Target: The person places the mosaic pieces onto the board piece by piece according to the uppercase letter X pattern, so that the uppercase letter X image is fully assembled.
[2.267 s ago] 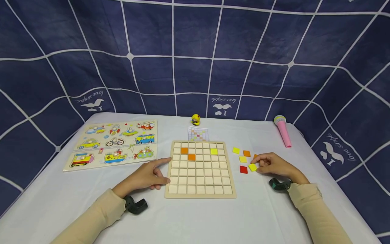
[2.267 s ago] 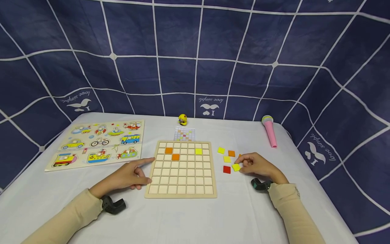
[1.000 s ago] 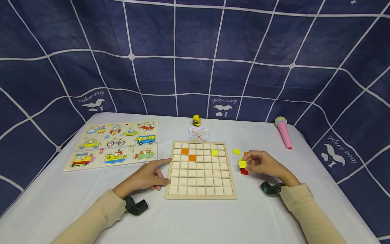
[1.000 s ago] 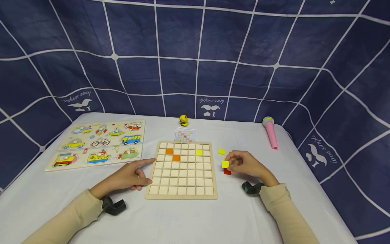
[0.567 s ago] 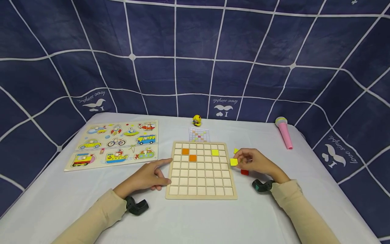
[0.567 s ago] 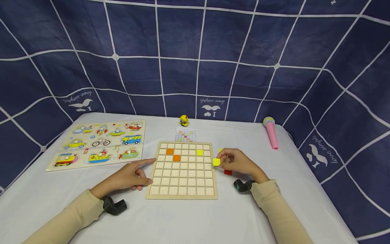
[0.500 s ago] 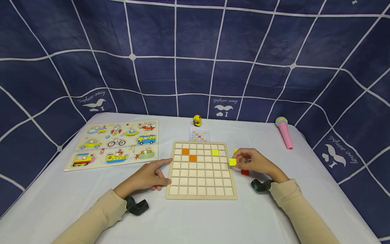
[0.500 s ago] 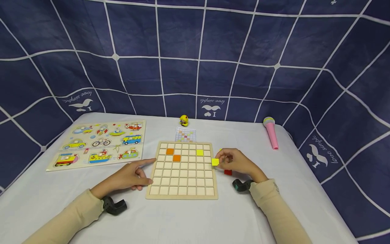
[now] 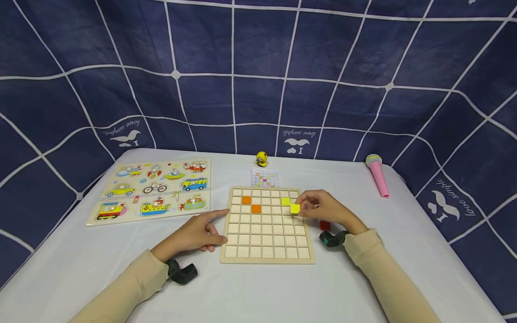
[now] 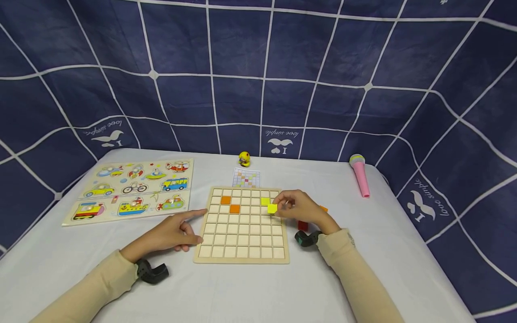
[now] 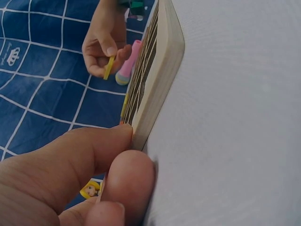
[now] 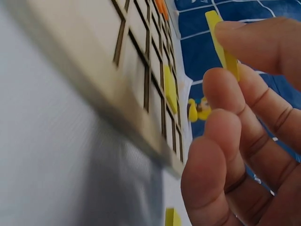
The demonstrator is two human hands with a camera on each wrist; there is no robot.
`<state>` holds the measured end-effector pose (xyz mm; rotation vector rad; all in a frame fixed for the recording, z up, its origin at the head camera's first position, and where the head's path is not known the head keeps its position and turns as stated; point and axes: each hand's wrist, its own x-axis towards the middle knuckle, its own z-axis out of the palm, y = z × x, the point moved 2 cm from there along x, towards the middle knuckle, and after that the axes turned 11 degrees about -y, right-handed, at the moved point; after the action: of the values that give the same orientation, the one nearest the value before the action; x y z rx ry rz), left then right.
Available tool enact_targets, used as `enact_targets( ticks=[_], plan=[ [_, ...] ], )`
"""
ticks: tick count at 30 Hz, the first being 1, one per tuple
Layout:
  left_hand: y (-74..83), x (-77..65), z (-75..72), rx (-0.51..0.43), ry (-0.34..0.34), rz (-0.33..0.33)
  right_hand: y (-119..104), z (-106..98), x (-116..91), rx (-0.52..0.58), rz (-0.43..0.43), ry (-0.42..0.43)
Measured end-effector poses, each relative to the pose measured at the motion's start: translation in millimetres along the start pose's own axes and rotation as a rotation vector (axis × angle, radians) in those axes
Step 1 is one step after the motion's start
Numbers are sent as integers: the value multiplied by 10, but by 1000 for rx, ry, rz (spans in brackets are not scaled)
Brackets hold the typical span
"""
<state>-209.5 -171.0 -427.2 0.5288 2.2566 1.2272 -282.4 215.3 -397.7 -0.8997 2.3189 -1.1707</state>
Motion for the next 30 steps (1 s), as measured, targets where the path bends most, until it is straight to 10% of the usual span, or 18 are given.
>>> enact_targets(
  ticks=[30],
  plan=[
    [-3,2,-1,1,8,-6,-174,219,479,-160,81,-84]
  ],
)
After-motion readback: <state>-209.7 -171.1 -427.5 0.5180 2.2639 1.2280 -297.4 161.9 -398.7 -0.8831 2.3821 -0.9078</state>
